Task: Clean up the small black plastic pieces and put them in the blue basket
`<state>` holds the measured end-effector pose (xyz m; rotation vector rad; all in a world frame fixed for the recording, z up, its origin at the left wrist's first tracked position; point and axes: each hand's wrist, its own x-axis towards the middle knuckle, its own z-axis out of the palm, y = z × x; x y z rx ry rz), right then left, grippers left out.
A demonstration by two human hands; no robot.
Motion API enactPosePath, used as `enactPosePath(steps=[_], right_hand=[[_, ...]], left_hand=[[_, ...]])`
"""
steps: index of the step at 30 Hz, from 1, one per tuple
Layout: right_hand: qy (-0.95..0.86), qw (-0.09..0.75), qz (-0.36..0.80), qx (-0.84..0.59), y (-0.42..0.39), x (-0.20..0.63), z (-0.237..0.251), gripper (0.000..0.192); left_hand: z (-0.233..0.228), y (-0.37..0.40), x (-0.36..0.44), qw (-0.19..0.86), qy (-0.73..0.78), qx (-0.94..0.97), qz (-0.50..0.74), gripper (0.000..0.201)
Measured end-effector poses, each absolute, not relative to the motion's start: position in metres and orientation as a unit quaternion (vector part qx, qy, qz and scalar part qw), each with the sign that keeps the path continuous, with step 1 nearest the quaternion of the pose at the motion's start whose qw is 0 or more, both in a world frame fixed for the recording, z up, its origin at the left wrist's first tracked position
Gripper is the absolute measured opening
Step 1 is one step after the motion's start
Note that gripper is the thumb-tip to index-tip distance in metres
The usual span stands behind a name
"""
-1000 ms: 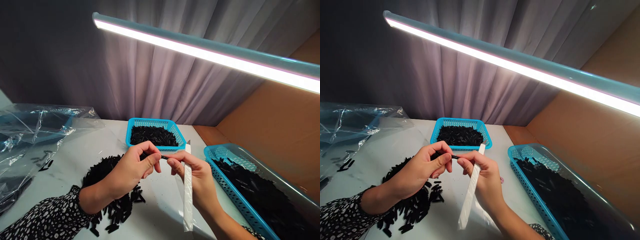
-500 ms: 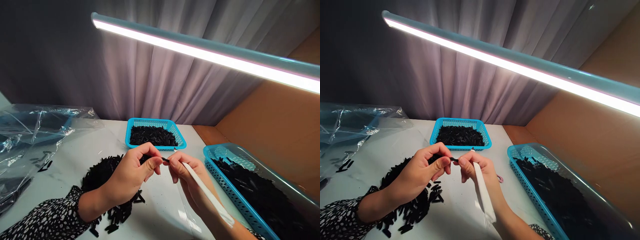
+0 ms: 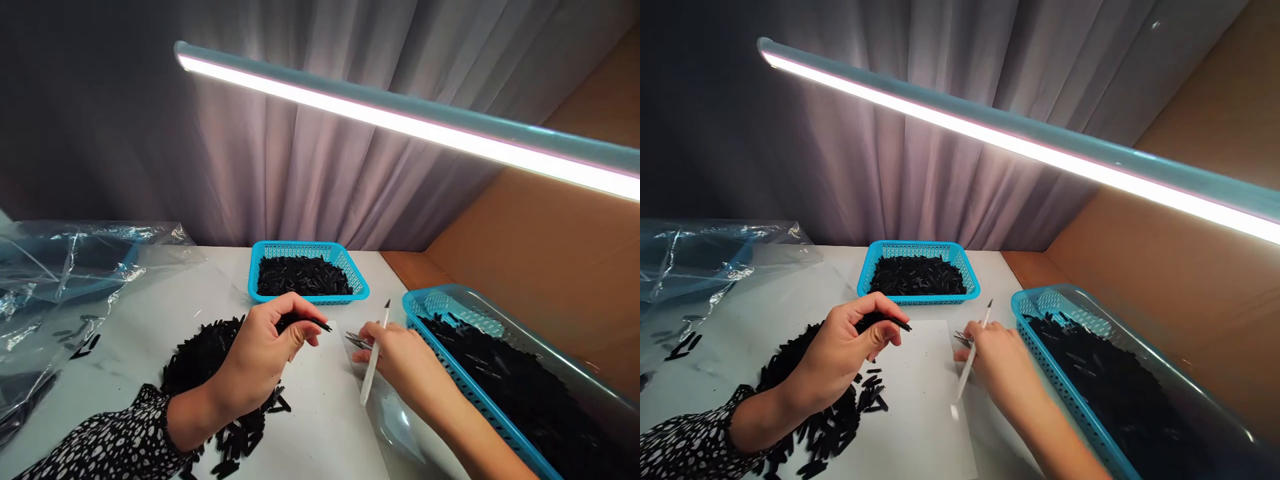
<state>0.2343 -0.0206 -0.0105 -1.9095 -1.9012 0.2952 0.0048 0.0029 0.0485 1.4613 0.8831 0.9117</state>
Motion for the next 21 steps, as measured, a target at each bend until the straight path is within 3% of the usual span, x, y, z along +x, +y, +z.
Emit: enactPosePath(steps=[2,9,16,21], right_hand=[[-0.665,0.173,0.103,-0.72,-0.019,0.248,-0.031,0.015],[-0.669,0.223,0.187,-0.684,-0.019,0.255,-0.044,0.016],[-0.542,0.473,0.385,-0.578,-0.036,0.229,-0.01,0.044],[-0.599,0.528,0.307,-0.517,-0.059,0.207,0.02,0.028]], left_hand=[[0.047,0.003,0.006,0.592,0.368,0.607,0.382,0.027],[0.049,-0.003,0.009,0.613,0.36,0.591,0.382,0.032],[0.046,-0.003,0.01,0.587,0.378,0.61,0.376,0.03],[0.043,-0.005,0.01,0.561,0.383,0.633,0.372,0.018]])
